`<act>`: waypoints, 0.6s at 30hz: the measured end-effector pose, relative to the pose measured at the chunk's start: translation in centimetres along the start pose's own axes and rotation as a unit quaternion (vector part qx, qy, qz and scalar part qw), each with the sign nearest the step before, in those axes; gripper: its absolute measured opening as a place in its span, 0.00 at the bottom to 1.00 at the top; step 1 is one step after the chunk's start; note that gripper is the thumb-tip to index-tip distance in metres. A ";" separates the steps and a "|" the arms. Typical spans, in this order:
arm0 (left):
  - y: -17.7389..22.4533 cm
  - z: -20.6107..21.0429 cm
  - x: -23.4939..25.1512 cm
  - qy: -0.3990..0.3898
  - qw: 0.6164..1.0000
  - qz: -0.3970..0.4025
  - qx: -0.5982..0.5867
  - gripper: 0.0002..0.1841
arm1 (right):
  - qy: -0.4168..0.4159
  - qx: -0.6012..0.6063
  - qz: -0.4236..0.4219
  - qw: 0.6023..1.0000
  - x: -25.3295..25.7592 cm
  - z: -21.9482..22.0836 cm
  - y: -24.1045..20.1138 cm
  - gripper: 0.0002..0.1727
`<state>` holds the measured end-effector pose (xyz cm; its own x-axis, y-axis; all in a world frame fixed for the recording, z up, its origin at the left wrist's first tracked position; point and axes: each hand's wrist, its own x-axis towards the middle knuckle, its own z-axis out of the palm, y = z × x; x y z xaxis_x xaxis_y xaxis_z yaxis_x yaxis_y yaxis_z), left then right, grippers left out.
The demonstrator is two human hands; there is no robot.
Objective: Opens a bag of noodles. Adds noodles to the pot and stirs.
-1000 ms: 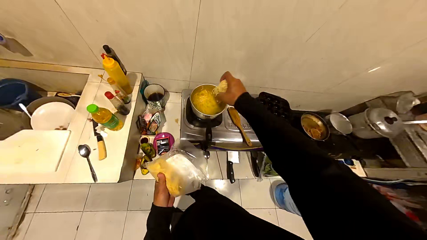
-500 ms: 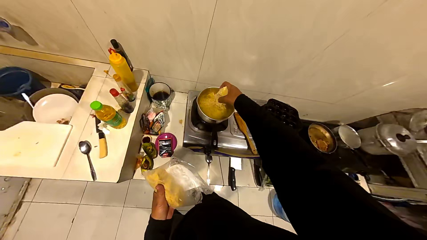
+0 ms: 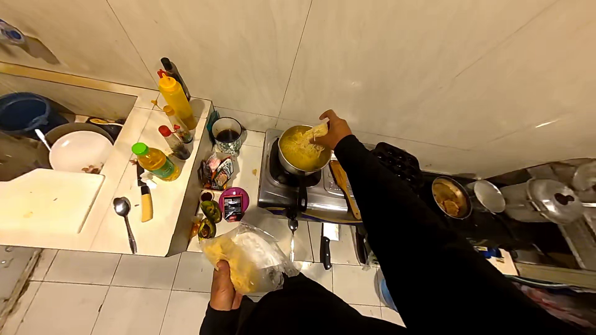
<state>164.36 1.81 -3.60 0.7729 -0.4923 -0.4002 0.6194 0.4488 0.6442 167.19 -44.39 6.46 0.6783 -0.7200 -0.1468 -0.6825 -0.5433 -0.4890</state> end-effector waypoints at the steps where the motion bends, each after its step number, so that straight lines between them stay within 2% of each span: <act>1: 0.0 0.0 0.0 -0.002 1.000 0.000 -0.002 0.43 | 0.012 0.017 0.006 1.000 -0.3 -0.2 -0.2 0.44; 3: -0.1 -0.1 0.0 -0.012 1.000 -0.002 -0.009 0.42 | 0.027 0.039 0.024 0.999 -0.7 -0.1 -0.4 0.35; 5: -0.1 -0.1 0.0 -0.023 1.000 -0.006 -0.016 0.41 | 0.033 0.047 0.030 0.998 -0.3 0.7 -0.1 0.33; 9: 0.1 -0.1 -0.2 -0.042 0.999 -0.003 -0.035 0.40 | 0.050 0.048 0.041 0.997 0.5 1.3 0.4 0.46; 15: 0.4 -0.5 -0.7 -0.048 0.998 0.012 -0.049 0.38 | 0.028 0.022 -0.010 0.999 0.8 1.5 1.0 0.25; 18: 0.5 -0.7 -0.7 -0.057 0.997 0.014 -0.056 0.36 | 0.020 0.004 -0.022 1.000 1.8 2.4 1.6 0.25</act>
<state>164.19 2.92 -3.45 0.7740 -0.5562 -0.3026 0.6138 0.5417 0.5742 167.98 -45.47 3.37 0.6958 -0.7123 -0.0917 -0.6508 -0.5713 -0.5002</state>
